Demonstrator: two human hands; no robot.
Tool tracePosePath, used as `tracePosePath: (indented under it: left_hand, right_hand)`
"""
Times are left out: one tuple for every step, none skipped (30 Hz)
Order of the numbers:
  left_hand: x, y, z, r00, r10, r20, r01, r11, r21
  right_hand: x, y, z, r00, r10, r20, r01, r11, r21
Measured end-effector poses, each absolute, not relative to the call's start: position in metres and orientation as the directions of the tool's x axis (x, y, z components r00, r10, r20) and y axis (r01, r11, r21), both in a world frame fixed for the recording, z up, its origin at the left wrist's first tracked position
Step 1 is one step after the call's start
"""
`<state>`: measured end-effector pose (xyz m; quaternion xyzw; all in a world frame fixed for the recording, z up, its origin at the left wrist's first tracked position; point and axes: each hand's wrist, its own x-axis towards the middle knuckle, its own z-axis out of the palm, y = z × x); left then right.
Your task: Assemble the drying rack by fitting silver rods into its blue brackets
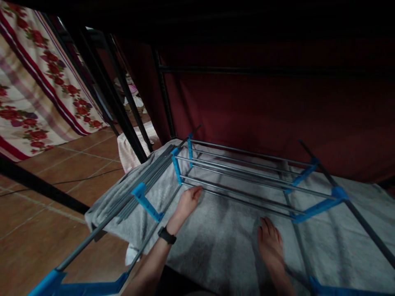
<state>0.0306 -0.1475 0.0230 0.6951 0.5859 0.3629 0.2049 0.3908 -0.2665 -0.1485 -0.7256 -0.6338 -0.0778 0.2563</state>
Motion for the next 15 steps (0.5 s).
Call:
tracePosePath:
  left_hand:
    - [0.041, -0.146, 0.038, 0.098, 0.956, 0.278, 0.615, -0.277, 0.738]
    - [0.051, -0.144, 0.054, 0.124, 0.944, 0.307, 0.564, -0.321, 0.760]
    - [0.060, -0.140, 0.071, 0.116, 0.928, 0.353, 0.525, -0.359, 0.772]
    - [0.068, -0.135, 0.089, 0.086, 0.910, 0.405, 0.497, -0.392, 0.774]
    - [0.074, -0.128, 0.107, 0.046, 0.887, 0.459, 0.479, -0.423, 0.769]
    - [0.078, -0.121, 0.125, 0.001, 0.856, 0.517, 0.472, -0.456, 0.754]
    - [0.080, -0.112, 0.141, -0.039, 0.817, 0.576, 0.477, -0.491, 0.729]
    - [0.081, -0.103, 0.158, -0.073, 0.775, 0.627, 0.490, -0.520, 0.699]
    - [0.079, -0.092, 0.173, -0.102, 0.737, 0.668, 0.509, -0.539, 0.671]
    - [0.076, -0.081, 0.188, -0.130, 0.700, 0.702, 0.528, -0.550, 0.646]
    - [0.071, -0.068, 0.202, -0.144, 0.670, 0.728, 0.546, -0.560, 0.623]
    - [0.065, -0.055, 0.217, -0.148, 0.652, 0.743, 0.558, -0.565, 0.608]
    - [0.057, -0.040, 0.231, -0.167, 0.641, 0.749, 0.572, -0.556, 0.603]
    - [0.048, -0.026, 0.244, -0.166, 0.646, 0.745, 0.605, -0.530, 0.595]
    - [0.037, -0.011, 0.257, -0.146, 0.667, 0.731, 0.651, -0.491, 0.579]
  right_hand:
    - [0.391, -0.266, -0.149, 0.188, 0.878, 0.440, 0.959, -0.067, -0.275]
    - [0.390, -0.266, -0.149, 0.192, 0.876, 0.441, 0.958, -0.070, -0.279]
    - [0.390, -0.265, -0.149, 0.196, 0.876, 0.442, 0.957, -0.072, -0.282]
    - [0.390, -0.265, -0.149, 0.198, 0.875, 0.442, 0.956, -0.072, -0.285]
    - [0.390, -0.265, -0.149, 0.201, 0.873, 0.444, 0.954, -0.072, -0.290]
    - [0.390, -0.264, -0.149, 0.206, 0.870, 0.447, 0.952, -0.073, -0.296]
    - [0.390, -0.264, -0.149, 0.210, 0.868, 0.450, 0.951, -0.073, -0.301]
    - [0.389, -0.264, -0.148, 0.213, 0.866, 0.452, 0.949, -0.074, -0.305]
    - [0.389, -0.264, -0.147, 0.216, 0.866, 0.452, 0.949, -0.077, -0.306]
    - [0.389, -0.264, -0.146, 0.216, 0.867, 0.450, 0.949, -0.079, -0.304]
    - [0.389, -0.265, -0.145, 0.214, 0.870, 0.445, 0.951, -0.080, -0.300]
    - [0.388, -0.265, -0.144, 0.208, 0.873, 0.441, 0.952, -0.078, -0.295]
    - [0.388, -0.266, -0.142, 0.200, 0.876, 0.438, 0.954, -0.072, -0.292]
    - [0.388, -0.267, -0.141, 0.191, 0.877, 0.441, 0.955, -0.062, -0.290]
    - [0.388, -0.268, -0.140, 0.179, 0.877, 0.446, 0.956, -0.049, -0.288]
